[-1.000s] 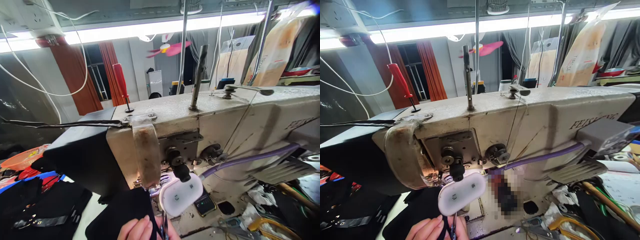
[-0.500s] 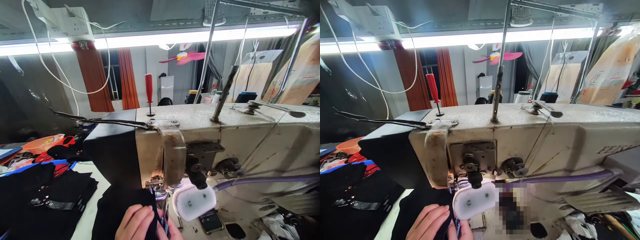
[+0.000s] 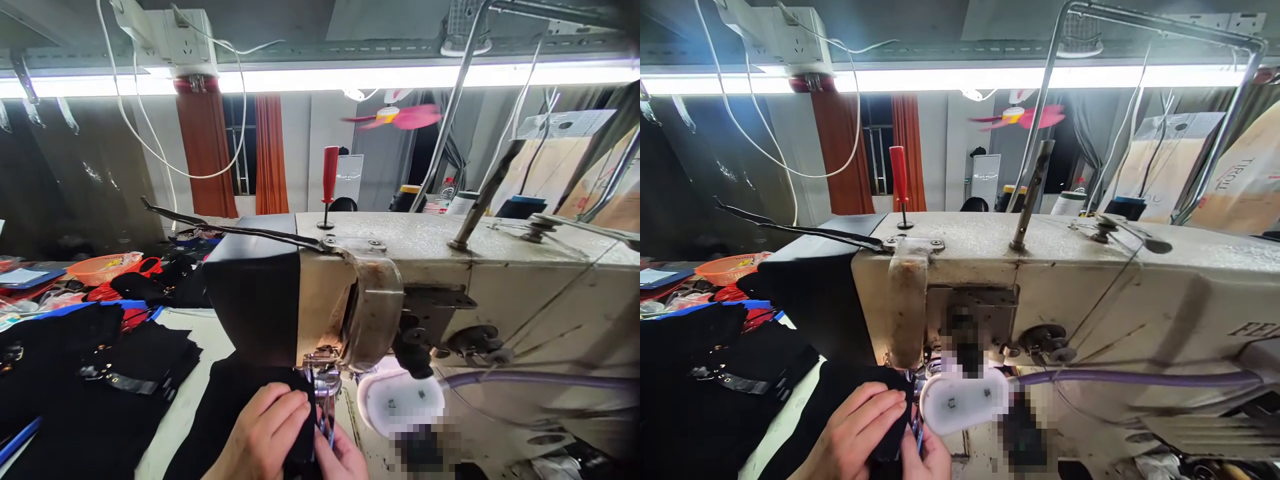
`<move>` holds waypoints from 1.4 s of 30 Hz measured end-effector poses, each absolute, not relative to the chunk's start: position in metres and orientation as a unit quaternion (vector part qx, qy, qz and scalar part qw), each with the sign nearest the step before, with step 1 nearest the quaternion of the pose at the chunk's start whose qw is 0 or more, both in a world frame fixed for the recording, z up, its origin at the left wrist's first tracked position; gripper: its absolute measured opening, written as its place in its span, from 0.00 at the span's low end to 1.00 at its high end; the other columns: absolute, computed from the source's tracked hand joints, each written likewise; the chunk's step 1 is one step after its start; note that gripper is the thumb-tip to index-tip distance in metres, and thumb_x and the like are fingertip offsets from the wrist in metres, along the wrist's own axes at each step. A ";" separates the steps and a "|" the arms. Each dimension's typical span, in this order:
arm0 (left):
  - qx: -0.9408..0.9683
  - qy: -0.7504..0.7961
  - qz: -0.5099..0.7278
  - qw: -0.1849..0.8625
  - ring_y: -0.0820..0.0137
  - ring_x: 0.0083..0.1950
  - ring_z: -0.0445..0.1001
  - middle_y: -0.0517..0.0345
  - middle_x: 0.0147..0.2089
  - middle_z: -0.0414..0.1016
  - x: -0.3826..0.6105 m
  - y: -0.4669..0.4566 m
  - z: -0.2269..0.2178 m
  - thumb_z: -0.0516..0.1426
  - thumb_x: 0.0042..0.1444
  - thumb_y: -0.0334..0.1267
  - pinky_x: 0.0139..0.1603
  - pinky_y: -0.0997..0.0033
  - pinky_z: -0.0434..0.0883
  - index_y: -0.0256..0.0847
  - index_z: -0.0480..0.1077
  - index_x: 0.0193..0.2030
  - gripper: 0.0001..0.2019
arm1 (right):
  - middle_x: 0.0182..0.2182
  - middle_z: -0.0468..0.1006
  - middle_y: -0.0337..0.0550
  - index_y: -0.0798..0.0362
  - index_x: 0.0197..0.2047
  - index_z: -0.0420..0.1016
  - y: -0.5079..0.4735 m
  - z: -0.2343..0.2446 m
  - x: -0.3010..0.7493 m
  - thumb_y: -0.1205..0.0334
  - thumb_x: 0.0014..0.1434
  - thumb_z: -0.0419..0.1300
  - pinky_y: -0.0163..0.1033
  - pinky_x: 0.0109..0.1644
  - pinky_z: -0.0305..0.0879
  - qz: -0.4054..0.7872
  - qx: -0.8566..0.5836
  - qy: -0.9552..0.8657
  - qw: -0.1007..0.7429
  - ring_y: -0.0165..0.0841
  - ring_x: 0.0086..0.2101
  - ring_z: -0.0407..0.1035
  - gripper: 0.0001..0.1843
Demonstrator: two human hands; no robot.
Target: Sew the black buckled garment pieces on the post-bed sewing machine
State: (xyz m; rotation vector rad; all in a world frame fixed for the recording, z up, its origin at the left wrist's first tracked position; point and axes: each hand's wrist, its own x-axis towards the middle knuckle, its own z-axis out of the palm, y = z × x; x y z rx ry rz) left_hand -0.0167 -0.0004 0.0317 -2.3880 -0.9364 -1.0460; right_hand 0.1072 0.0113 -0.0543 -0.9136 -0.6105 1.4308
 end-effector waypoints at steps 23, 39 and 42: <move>-0.820 -0.345 -0.422 0.177 0.67 0.45 0.76 0.49 0.42 0.79 -0.012 0.014 0.032 0.44 0.58 0.21 0.47 0.67 0.77 0.34 0.73 0.44 0.17 | 0.29 0.83 0.48 0.58 0.32 0.84 0.010 -0.020 0.108 0.40 0.40 0.71 0.40 0.41 0.69 0.545 -0.436 -0.344 0.628 0.41 0.32 0.74 0.28; -0.808 -0.354 -0.448 0.145 0.67 0.42 0.70 0.48 0.40 0.71 -0.009 -0.014 0.018 0.54 0.57 0.20 0.42 0.67 0.74 0.31 0.71 0.47 0.13 | 0.20 0.74 0.40 0.58 0.28 0.79 -0.013 -0.008 0.122 0.47 0.39 0.73 0.33 0.23 0.59 0.563 -0.447 -0.292 0.631 0.29 0.21 0.63 0.23; -0.810 -0.353 -0.446 0.144 0.67 0.42 0.70 0.49 0.40 0.71 -0.010 -0.014 0.019 0.54 0.58 0.20 0.42 0.68 0.74 0.32 0.72 0.47 0.13 | 0.19 0.73 0.38 0.58 0.28 0.79 -0.014 -0.002 0.122 0.48 0.38 0.74 0.33 0.21 0.58 0.571 -0.449 -0.291 0.623 0.29 0.19 0.63 0.22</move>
